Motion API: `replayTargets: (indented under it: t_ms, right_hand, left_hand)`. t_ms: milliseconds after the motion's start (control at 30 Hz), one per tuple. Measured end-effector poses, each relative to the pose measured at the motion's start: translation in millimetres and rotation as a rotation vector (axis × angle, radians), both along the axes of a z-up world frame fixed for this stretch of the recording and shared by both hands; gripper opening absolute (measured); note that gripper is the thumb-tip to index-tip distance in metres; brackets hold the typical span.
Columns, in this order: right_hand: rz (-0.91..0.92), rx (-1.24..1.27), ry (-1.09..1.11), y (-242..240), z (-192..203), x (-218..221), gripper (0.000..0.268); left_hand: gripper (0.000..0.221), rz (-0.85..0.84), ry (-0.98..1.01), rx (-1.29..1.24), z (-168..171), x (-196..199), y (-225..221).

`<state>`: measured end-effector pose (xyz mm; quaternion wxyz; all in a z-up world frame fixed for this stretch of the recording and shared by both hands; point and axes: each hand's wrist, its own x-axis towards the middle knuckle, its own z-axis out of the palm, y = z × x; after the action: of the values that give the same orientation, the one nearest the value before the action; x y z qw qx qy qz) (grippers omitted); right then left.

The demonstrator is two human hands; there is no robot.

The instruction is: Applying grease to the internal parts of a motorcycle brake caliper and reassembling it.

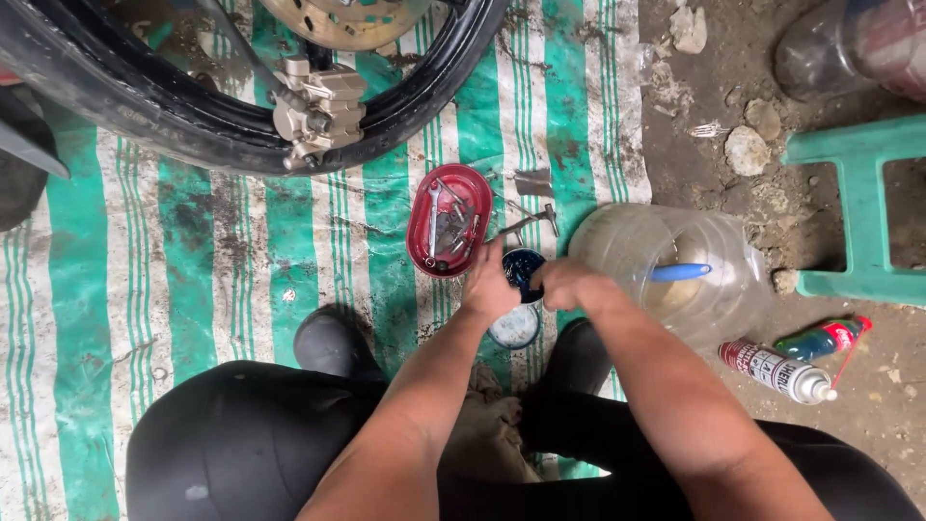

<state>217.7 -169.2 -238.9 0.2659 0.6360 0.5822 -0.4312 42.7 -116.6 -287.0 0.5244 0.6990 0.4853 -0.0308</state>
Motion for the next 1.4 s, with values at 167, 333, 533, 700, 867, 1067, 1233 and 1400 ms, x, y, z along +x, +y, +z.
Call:
replayTargets:
  t_ms: [167,333,533,700,867,1067,1233,1400]
  right_hand:
    - [0.144,0.1,-0.165,-14,-37,-22,0.078]
    - [-0.199,-0.172,0.023,-8,-19,-31,0.094]
    - [-0.565,-0.418,0.102,-30,-127,-7,0.099]
    - [-0.564,-0.466,0.146,-29,-138,-8,0.102]
    - [-0.69,-0.453,0.239,-17,-92,-1,0.091]
    - [-0.968,-0.291,0.426,35,17,35,0.061]
    - [-0.889,-0.206,0.413,87,143,56,0.057]
    - [-0.817,0.06,0.317,90,284,34,0.059]
  left_hand:
    - [0.128,-0.35,0.04,0.145,-4,-24,-10]
    - [0.127,-0.393,0.033,0.191,-39,-17,-4]
    - [0.128,-0.44,0.07,0.222,-74,-15,-7]
    - [0.124,-0.422,0.066,0.204,-69,-18,-6]
    - [0.125,-0.432,0.096,0.198,-60,-16,-3]
    - [0.124,-0.447,0.05,0.165,-12,-27,1]
    - [0.095,-0.366,0.029,0.388,-14,-36,24]
    - [0.048,0.494,-0.184,0.99,108,-54,107]
